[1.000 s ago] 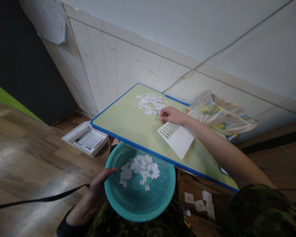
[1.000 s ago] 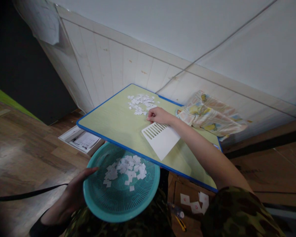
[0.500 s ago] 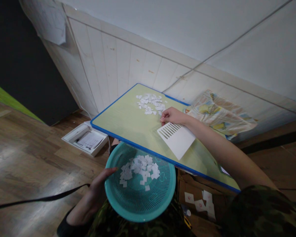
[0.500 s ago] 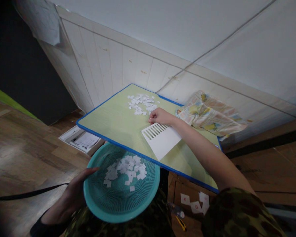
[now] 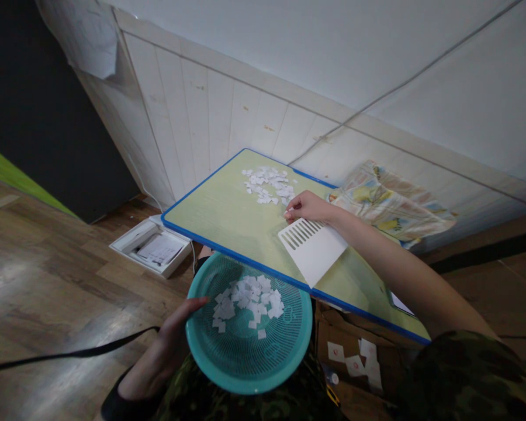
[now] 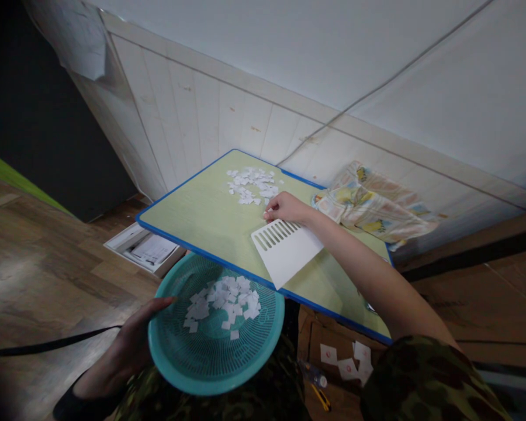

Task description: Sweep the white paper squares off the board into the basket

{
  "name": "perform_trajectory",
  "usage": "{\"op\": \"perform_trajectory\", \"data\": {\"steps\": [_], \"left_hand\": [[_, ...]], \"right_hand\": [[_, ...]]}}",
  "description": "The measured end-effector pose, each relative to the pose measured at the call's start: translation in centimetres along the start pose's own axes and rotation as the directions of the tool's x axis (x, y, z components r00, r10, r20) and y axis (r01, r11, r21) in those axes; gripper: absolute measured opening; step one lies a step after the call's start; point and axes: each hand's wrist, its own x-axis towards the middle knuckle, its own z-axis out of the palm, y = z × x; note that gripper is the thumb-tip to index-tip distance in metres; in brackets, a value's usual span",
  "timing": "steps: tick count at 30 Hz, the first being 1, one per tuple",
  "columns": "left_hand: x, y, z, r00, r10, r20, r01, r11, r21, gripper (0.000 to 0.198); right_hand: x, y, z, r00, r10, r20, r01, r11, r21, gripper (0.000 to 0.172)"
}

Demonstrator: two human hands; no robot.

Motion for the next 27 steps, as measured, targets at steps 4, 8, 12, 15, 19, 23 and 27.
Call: {"op": "perform_trajectory", "data": {"steps": [4,8,12,15,19,23,27], "left_hand": [[-0.2,0.1,0.1,1.000,-0.004,0.024,0.004,1.000,0.001,0.018],[-0.2,0.1,0.0,1.000,-0.009,0.024,0.009,1.000,-0.005,0.018],[-0.2,0.0,0.2,0.999,-0.029,0.026,0.029,0.999,-0.018,0.034],[0.0,-0.2,0.2,0.999,-0.031,0.016,0.032,0.999,-0.035,0.033],[0.2,-0.4,-0.1,1.000,-0.028,-0.011,0.028,0.999,-0.031,0.024],[0.3,-0.6,-0.5,1.000,-0.028,0.004,0.029,0.999,-0.030,0.023],[0.3,-0.4,-0.2,1.000,-0.028,0.010,0.029,0.999,-0.041,0.021]], "right_hand": [[-0.3,-0.1,-0.3,0.998,0.008,0.062,-0.010,1.000,0.025,0.037],[-0.4,0.0,-0.4,0.999,0.035,0.014,-0.035,0.999,-0.013,0.035],[-0.7,0.1,-0.2,0.998,0.022,-0.058,-0.027,0.996,-0.089,0.031],[-0.8,0.2,-0.1,0.995,0.036,-0.092,-0.046,0.992,-0.116,0.032],[-1.0,0.1,0.2,0.987,0.086,-0.134,-0.100,0.989,-0.105,0.038],[-1.3,-0.2,0.2,0.997,0.070,-0.037,-0.069,0.997,0.030,0.037],[-1.4,-0.4,0.2,0.998,0.057,-0.034,-0.056,0.998,0.038,0.032]]}}
